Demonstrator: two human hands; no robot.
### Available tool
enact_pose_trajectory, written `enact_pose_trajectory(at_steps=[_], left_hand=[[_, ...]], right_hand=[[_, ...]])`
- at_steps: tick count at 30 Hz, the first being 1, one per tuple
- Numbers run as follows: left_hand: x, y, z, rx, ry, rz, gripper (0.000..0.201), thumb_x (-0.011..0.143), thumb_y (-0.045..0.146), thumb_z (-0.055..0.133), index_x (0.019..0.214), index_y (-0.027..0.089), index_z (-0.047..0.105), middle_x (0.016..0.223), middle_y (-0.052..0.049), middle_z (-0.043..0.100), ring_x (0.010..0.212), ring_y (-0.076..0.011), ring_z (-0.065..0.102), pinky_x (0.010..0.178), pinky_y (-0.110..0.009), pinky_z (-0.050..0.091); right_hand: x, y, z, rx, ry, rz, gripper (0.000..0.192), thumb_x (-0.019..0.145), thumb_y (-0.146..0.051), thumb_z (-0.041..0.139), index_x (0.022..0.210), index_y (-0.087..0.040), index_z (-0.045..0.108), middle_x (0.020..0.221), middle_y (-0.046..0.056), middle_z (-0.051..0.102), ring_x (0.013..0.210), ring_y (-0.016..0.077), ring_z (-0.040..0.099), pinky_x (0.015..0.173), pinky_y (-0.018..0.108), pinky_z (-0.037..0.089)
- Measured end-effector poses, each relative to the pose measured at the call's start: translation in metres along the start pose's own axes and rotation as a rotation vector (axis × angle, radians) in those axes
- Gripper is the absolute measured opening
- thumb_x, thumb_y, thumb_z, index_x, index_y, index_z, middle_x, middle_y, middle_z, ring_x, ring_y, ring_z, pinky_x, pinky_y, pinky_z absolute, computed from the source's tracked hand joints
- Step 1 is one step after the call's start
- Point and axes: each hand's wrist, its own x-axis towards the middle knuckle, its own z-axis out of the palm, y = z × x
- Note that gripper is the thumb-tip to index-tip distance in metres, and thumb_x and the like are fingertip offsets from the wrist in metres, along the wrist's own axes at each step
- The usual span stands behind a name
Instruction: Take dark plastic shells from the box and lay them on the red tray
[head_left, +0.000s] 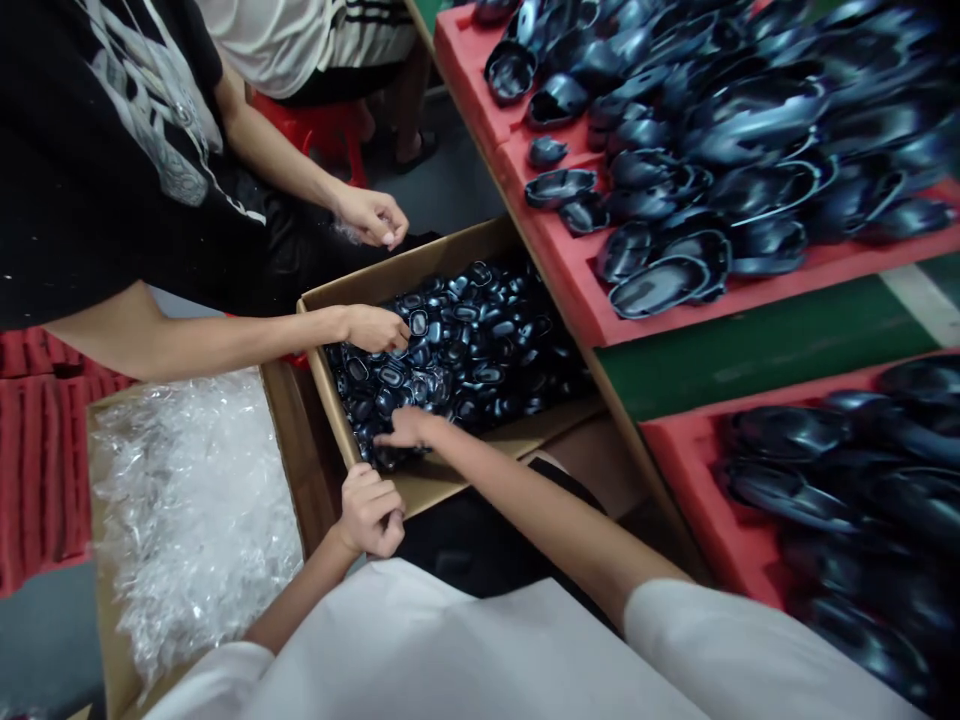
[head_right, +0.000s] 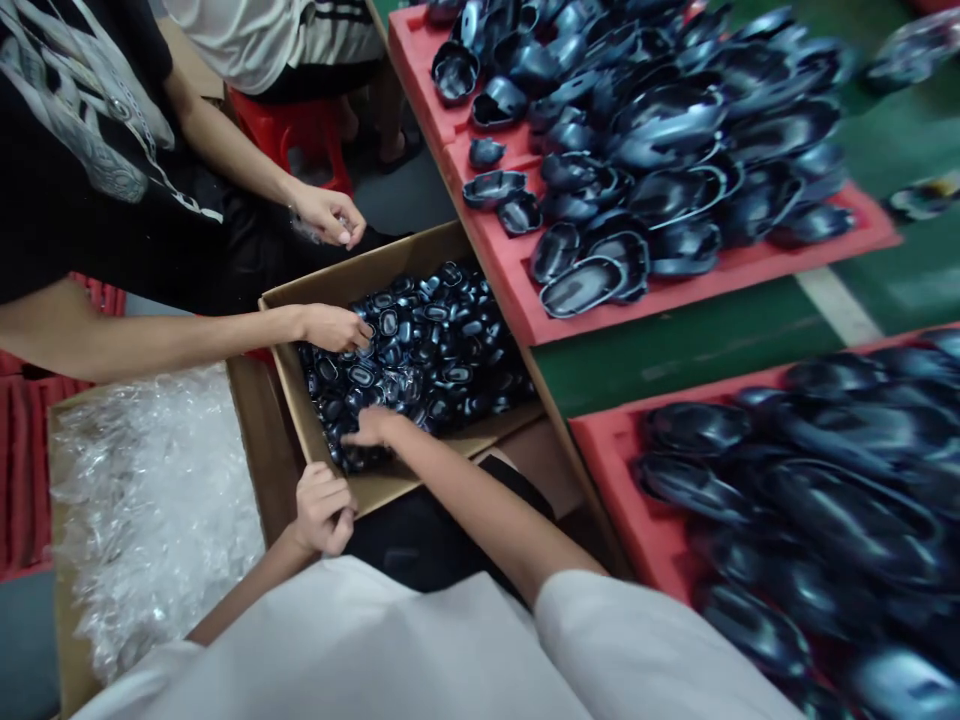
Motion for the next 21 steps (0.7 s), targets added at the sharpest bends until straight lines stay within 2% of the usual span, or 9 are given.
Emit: enact_pose_trajectory(at_steps=[4, 6, 9, 11, 13, 15, 17, 19, 21], left_hand=[[-0.003, 0.000, 0.002, 0.048, 0.004, 0.005, 0.023, 0.081, 0.017, 0.040, 0.059, 0.020, 0.048, 0.052, 0.002, 0.044, 0.052, -0.0126, 0.037, 0.065, -0.036, 0.034], [-0.004, 0.000, 0.001, 0.067, 0.001, 0.002, 0.022, 0.079, 0.018, 0.043, 0.058, 0.019, 0.047, 0.050, 0.001, 0.045, 0.051, -0.0124, 0.037, 0.064, -0.035, 0.034], [0.000, 0.006, -0.004, 0.076, -0.086, -0.037, 0.019, 0.077, 0.019, 0.048, 0.058, 0.019, 0.050, 0.050, 0.001, 0.049, 0.051, -0.0123, 0.042, 0.062, -0.034, 0.034], [0.010, 0.010, -0.007, 0.027, -0.203, -0.152, 0.015, 0.079, 0.022, 0.054, 0.065, 0.020, 0.058, 0.055, 0.001, 0.056, 0.052, -0.0121, 0.049, 0.060, -0.031, 0.036], [0.026, 0.010, -0.007, -0.060, -0.238, -0.420, 0.011, 0.084, 0.029, 0.060, 0.080, 0.020, 0.065, 0.068, 0.000, 0.065, 0.052, -0.0107, 0.053, 0.057, -0.027, 0.041], [0.048, 0.004, 0.000, -0.206, -0.174, -0.761, 0.027, 0.085, 0.041, 0.065, 0.100, 0.019, 0.066, 0.086, -0.004, 0.071, 0.051, -0.0100, 0.055, 0.052, -0.025, 0.045], [0.073, -0.006, 0.014, -0.415, -0.114, -0.995, 0.051, 0.080, 0.052, 0.072, 0.116, 0.017, 0.060, 0.094, -0.007, 0.072, 0.053, -0.0123, 0.060, 0.046, -0.025, 0.048], [0.096, -0.016, 0.032, -0.629, -0.090, -1.041, 0.066, 0.073, 0.057, 0.077, 0.120, 0.015, 0.058, 0.092, -0.007, 0.071, 0.061, -0.0163, 0.066, 0.047, -0.026, 0.053], [0.113, -0.025, 0.049, -0.731, -0.023, -0.949, 0.064, 0.070, 0.059, 0.078, 0.113, 0.014, 0.063, 0.090, -0.008, 0.071, 0.071, -0.0190, 0.069, 0.053, -0.028, 0.058]], right_hand=[[0.003, -0.039, 0.031, -0.089, -0.120, -0.003, 0.016, 0.063, -0.017, 0.082, 0.079, -0.015, 0.078, 0.074, 0.012, 0.075, 0.085, 0.0305, 0.073, 0.081, 0.035, 0.057], [0.001, -0.040, 0.024, -0.111, -0.138, -0.005, 0.012, 0.068, -0.013, 0.075, 0.080, -0.013, 0.078, 0.069, 0.011, 0.073, 0.077, 0.0278, 0.073, 0.077, 0.033, 0.057], [-0.015, -0.018, -0.008, -0.140, -0.057, -0.025, 0.014, 0.073, -0.012, 0.070, 0.084, -0.008, 0.078, 0.074, 0.016, 0.074, 0.080, 0.0294, 0.073, 0.077, 0.034, 0.056], [-0.037, 0.007, -0.026, -0.151, 0.082, -0.051, 0.021, 0.080, -0.014, 0.064, 0.096, -0.008, 0.077, 0.093, 0.020, 0.076, 0.096, 0.0313, 0.072, 0.085, 0.035, 0.053], [-0.063, 0.032, -0.032, -0.128, 0.274, -0.089, 0.032, 0.092, -0.016, 0.051, 0.114, -0.012, 0.073, 0.111, 0.018, 0.074, 0.109, 0.0287, 0.069, 0.092, 0.034, 0.051], [-0.087, 0.052, -0.024, -0.050, 0.558, -0.153, 0.042, 0.095, -0.013, 0.042, 0.130, -0.016, 0.065, 0.121, 0.014, 0.070, 0.112, 0.0250, 0.067, 0.096, 0.033, 0.050], [-0.101, 0.062, -0.009, 0.044, 0.862, -0.237, 0.048, 0.095, -0.011, 0.040, 0.140, -0.017, 0.057, 0.123, 0.013, 0.067, 0.110, 0.0234, 0.066, 0.096, 0.033, 0.051], [-0.107, 0.065, 0.005, 0.107, 1.055, -0.327, 0.052, 0.094, -0.011, 0.040, 0.144, -0.016, 0.052, 0.120, 0.014, 0.065, 0.108, 0.0241, 0.065, 0.095, 0.035, 0.053], [-0.108, 0.064, 0.013, 0.166, 1.125, -0.428, 0.055, 0.090, -0.010, 0.043, 0.145, -0.015, 0.050, 0.121, 0.015, 0.063, 0.108, 0.0249, 0.064, 0.095, 0.037, 0.054]])
